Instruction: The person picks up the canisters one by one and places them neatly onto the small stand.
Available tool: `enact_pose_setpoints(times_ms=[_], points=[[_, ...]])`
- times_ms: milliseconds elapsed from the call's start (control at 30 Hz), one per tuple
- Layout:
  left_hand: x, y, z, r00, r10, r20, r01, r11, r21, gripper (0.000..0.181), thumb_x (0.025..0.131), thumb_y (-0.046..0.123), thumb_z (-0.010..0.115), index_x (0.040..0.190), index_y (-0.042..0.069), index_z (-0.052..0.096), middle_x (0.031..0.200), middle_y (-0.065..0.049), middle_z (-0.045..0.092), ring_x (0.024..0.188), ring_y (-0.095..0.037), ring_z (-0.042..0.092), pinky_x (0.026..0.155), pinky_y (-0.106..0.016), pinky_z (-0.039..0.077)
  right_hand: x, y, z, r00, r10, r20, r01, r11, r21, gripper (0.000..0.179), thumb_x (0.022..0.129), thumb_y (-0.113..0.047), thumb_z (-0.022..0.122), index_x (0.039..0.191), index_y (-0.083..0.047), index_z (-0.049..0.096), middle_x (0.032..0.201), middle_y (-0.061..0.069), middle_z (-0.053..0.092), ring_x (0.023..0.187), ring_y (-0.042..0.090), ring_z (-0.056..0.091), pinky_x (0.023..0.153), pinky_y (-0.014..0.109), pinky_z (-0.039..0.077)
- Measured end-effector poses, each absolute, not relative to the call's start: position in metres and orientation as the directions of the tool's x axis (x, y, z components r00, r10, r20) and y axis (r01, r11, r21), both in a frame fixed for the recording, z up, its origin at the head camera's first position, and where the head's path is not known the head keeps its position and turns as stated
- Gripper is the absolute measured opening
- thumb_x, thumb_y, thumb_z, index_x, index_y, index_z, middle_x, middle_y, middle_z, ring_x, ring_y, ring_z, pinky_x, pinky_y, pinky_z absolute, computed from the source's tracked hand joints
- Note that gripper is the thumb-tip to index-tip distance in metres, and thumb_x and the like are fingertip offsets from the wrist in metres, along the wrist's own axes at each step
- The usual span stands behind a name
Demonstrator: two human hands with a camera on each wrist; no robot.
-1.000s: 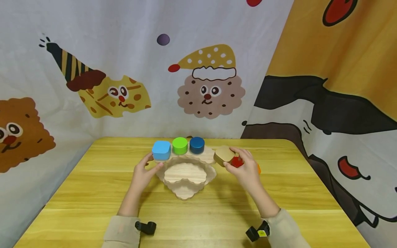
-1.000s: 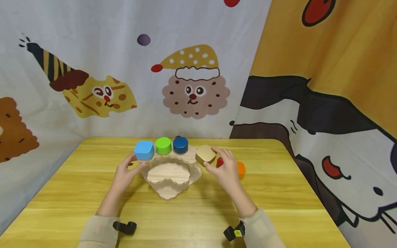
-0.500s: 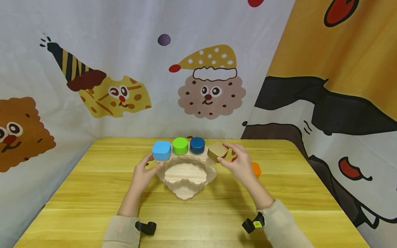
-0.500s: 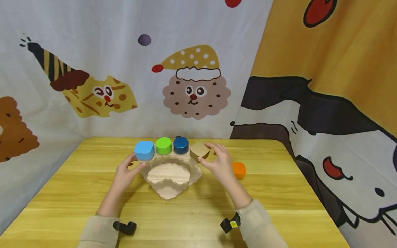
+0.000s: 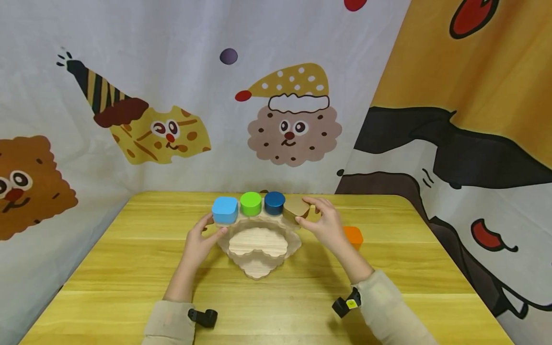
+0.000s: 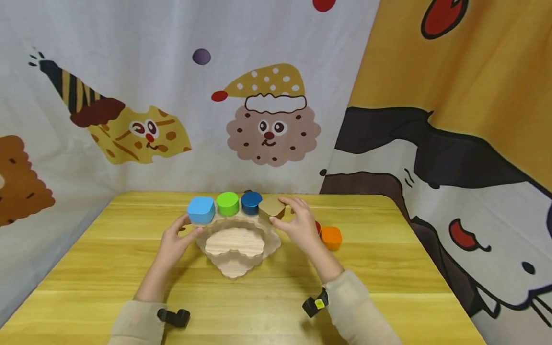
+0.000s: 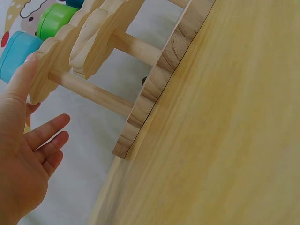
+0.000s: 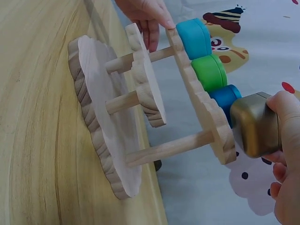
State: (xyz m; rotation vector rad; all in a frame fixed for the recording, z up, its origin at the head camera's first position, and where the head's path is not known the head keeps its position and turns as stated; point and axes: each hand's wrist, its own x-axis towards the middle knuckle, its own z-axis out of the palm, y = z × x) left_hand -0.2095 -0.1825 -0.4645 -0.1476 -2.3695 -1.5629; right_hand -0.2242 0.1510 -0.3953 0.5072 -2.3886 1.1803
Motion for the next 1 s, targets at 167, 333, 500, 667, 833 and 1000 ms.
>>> enact_pose_setpoints(times_ms=[167, 333, 500, 667, 833, 1000], points=[[-0.2097, -0.1816, -0.4651, -0.948, -0.080, 0.307, 0.250, 0.405, 0.879, 0.061, 0.085, 0.027, 0.075, 0.135, 0.001, 0.051, 0.123, -0.020, 0.058, 0.115, -0.033, 0.049, 0.097, -0.049, 0.033, -0.2259, 0.1492, -0.3972, -0.850, -0.138, 0.508, -0.486, 0.578, -0.656, 0.050, 0.074, -0.020, 0.084, 0.120, -0.008, 0.066, 0.102, 0.002, 0.062, 0.080, 0.022, 0.044, 0.063, 0.034, 0.036], [-0.2100, -0.1814, -0.4654, -0.944, -0.081, 0.319, 0.262, 0.400, 0.878, 0.061, 0.085, 0.028, 0.075, 0.135, 0.001, 0.051, 0.122, -0.019, 0.059, 0.114, -0.033, 0.050, 0.096, -0.048, 0.033, -0.2271, 0.1484, -0.3992, -0.862, -0.141, 0.486, -0.466, 0.598, -0.652, 0.051, 0.075, -0.022, 0.084, 0.121, -0.009, 0.066, 0.106, 0.003, 0.062, 0.081, 0.020, 0.043, 0.062, 0.034, 0.036], [-0.2101, -0.1820, -0.4664, -0.942, -0.073, 0.327, 0.274, 0.395, 0.877, 0.061, 0.085, 0.028, 0.075, 0.135, 0.002, 0.051, 0.122, -0.018, 0.059, 0.114, -0.031, 0.051, 0.096, -0.049, 0.033, -0.2269, 0.1474, -0.3996, -0.873, -0.139, 0.467, -0.450, 0.601, -0.661, 0.052, 0.075, -0.022, 0.083, 0.122, -0.009, 0.065, 0.108, 0.003, 0.062, 0.082, 0.023, 0.045, 0.063, 0.035, 0.037], [-0.2103, -0.1820, -0.4677, -0.940, -0.071, 0.335, 0.283, 0.389, 0.877, 0.062, 0.085, 0.027, 0.075, 0.135, 0.001, 0.051, 0.122, -0.018, 0.059, 0.113, -0.031, 0.051, 0.096, -0.050, 0.032, -0.2271, 0.1473, -0.4010, -0.878, -0.143, 0.456, -0.442, 0.606, -0.661, 0.052, 0.076, -0.024, 0.082, 0.123, -0.011, 0.064, 0.109, 0.002, 0.060, 0.085, 0.031, 0.048, 0.061, 0.035, 0.037], [-0.2112, -0.1824, -0.4675, -0.937, -0.070, 0.341, 0.290, 0.386, 0.876, 0.061, 0.085, 0.027, 0.075, 0.134, 0.001, 0.052, 0.121, -0.018, 0.060, 0.113, -0.032, 0.051, 0.096, -0.050, 0.033, -0.2277, 0.1476, -0.4035, -0.880, -0.152, 0.450, -0.442, 0.611, -0.657, 0.053, 0.077, -0.027, 0.081, 0.124, -0.013, 0.062, 0.113, 0.002, 0.059, 0.090, 0.033, 0.050, 0.063, 0.036, 0.041], [-0.2106, -0.1829, -0.4658, -0.941, -0.075, 0.331, 0.278, 0.391, 0.878, 0.061, 0.085, 0.028, 0.075, 0.135, 0.001, 0.051, 0.122, -0.018, 0.059, 0.113, -0.032, 0.051, 0.097, -0.049, 0.033, -0.2264, 0.1482, -0.4040, -0.872, -0.164, 0.461, -0.454, 0.624, -0.636, 0.056, 0.077, -0.027, 0.082, 0.127, -0.013, 0.061, 0.119, 0.005, 0.059, 0.092, 0.029, 0.052, 0.067, 0.037, 0.044]])
